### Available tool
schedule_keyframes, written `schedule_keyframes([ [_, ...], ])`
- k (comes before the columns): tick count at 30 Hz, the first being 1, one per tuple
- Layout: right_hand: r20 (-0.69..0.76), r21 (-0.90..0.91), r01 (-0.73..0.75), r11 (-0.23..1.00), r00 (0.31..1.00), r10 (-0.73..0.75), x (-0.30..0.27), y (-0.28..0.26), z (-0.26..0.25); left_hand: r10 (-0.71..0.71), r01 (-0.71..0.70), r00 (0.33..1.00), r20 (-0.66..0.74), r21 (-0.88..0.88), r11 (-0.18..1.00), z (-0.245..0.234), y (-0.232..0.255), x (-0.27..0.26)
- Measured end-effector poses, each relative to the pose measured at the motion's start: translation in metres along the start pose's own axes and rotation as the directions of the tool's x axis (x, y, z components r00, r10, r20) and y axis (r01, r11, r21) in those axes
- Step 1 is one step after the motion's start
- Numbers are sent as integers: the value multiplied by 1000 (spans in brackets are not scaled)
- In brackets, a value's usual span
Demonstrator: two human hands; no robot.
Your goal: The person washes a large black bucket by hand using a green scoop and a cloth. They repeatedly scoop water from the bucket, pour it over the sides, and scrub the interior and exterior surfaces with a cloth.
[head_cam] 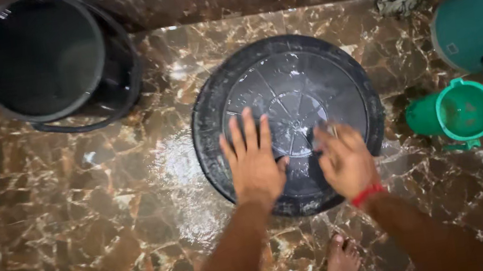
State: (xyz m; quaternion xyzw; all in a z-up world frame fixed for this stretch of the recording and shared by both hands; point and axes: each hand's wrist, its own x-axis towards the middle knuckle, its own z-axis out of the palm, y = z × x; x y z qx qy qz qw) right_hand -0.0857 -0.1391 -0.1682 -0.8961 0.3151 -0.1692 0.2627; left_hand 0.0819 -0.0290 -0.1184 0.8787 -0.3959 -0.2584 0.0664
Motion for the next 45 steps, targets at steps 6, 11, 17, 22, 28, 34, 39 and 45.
schedule_keyframes([
  [6,-105,-1,282,959,954,-280,80,5,35,357,-325,914,-195,178,929,23,-13,77],
  [11,-46,59,332,941,943,-330,112,-4,59,357,-270,896,-264,312,911,40,-27,94],
  [17,-109,45,367,929,926,-361,162,-20,84,432,-407,889,-150,172,897,13,-51,98],
  [22,187,-181,413,893,906,-381,144,-3,25,570,-533,773,-280,200,822,2,-71,99],
  [28,189,-120,248,961,956,-224,113,-16,24,408,-347,817,-408,218,912,8,-72,97],
  [34,50,27,484,875,873,-484,179,-51,91,307,-250,939,-157,302,920,14,-83,101],
  [39,91,-119,430,895,902,-421,198,-16,51,392,-333,821,-414,209,919,16,-81,105],
  [45,-37,-244,252,936,962,-269,150,16,4,400,-331,798,-452,226,916,16,-82,107],
])
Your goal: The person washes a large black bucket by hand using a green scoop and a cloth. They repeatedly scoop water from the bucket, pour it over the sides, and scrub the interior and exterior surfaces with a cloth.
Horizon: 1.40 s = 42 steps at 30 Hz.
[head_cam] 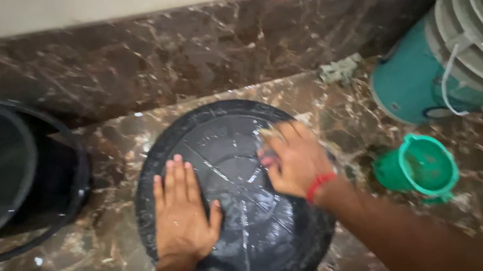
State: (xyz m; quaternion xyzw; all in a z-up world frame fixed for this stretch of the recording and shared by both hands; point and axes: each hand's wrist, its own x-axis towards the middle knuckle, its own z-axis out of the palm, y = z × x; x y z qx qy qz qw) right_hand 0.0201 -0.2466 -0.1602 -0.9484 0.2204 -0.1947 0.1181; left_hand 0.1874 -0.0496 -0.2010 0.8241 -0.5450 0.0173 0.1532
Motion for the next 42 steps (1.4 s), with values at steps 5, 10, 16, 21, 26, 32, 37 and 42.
schedule_keyframes([
  [5,-59,153,115,981,993,-107,-20,-26,29,30,-30,999,15,9,1000,6,1,0],
  [10,21,14,212,977,977,-213,33,-36,57,46,-46,999,-11,15,999,6,-3,-2],
  [16,48,88,43,995,998,-48,9,-2,27,42,-41,998,-48,21,999,10,-4,-3],
  [21,73,289,151,945,981,-179,-18,-30,41,29,-28,999,-22,53,998,8,-2,1],
  [26,-15,80,276,958,961,-276,42,-59,79,-30,15,993,110,134,991,9,-4,1],
  [32,68,59,-134,989,989,130,36,-14,41,-19,18,1000,5,137,990,14,-2,6],
  [37,-100,233,165,958,984,-145,41,-19,66,-119,99,990,74,234,967,21,-6,24],
  [42,-190,174,417,892,903,-385,62,-34,96,-115,105,993,18,290,951,28,-21,41],
])
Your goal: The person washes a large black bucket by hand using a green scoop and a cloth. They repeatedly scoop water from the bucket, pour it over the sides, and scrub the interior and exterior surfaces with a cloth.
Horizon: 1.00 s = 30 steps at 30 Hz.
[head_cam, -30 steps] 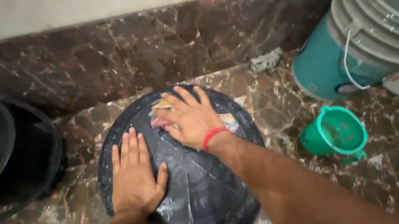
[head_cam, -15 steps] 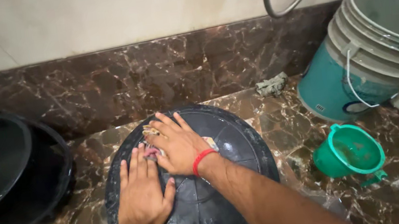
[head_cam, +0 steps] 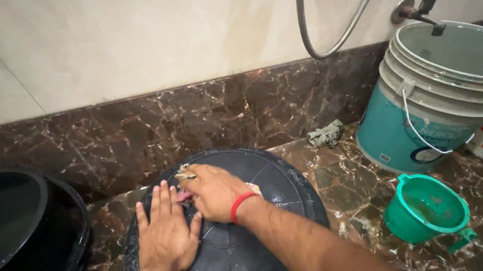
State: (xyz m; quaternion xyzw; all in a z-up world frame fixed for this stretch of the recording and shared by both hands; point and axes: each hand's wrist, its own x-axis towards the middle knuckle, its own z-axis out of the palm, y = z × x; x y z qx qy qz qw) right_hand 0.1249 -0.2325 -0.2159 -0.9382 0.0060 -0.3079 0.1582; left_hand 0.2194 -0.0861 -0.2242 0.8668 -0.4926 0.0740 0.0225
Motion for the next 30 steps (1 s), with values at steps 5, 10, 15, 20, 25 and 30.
schedule_keyframes([
  [5,59,-41,-166,985,984,168,1,33,-43,27,-31,999,-25,-155,987,8,-3,4],
  [10,-58,-129,-368,921,930,364,-19,10,-46,99,-103,994,-34,-149,983,1,-2,-1],
  [15,-60,60,54,997,997,-51,2,-20,-3,103,-96,993,64,-105,990,-9,-2,-4],
  [20,-11,-62,-269,961,963,269,2,24,-33,110,-116,993,-39,-202,973,-7,-1,-4],
  [25,-176,28,-536,844,828,532,-31,28,-50,103,-113,993,-57,-215,970,-13,2,-13],
  [30,-122,-80,-180,980,978,170,13,-7,37,87,-72,988,126,-119,990,-23,2,-9],
])
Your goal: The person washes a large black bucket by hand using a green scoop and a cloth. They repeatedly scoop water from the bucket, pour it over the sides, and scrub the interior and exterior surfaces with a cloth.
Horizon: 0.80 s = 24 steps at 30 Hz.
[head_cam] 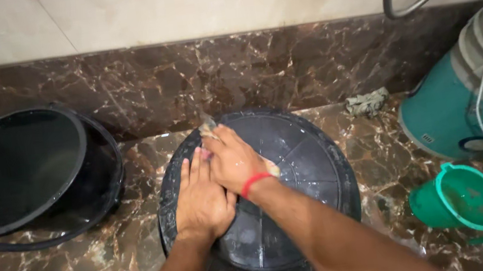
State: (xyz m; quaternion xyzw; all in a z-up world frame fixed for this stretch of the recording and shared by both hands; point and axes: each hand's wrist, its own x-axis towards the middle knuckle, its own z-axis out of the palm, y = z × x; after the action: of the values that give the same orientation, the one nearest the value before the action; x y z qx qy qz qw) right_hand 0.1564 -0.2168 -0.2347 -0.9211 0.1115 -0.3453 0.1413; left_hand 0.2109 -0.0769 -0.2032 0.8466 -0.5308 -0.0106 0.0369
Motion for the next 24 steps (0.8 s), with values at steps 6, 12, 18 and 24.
schedule_keyframes([
  [6,218,51,-407,912,896,388,-4,49,-79,16,-36,983,-182,-108,994,8,-1,-2],
  [12,-17,-148,-352,924,935,353,-59,49,-113,-61,52,994,-94,-95,994,3,6,-1],
  [18,111,86,-53,995,993,43,-9,3,2,-100,100,995,-22,-38,994,6,9,-10],
  [24,187,-164,-70,984,977,100,-30,58,-88,-87,69,981,-172,-109,992,9,2,-15],
])
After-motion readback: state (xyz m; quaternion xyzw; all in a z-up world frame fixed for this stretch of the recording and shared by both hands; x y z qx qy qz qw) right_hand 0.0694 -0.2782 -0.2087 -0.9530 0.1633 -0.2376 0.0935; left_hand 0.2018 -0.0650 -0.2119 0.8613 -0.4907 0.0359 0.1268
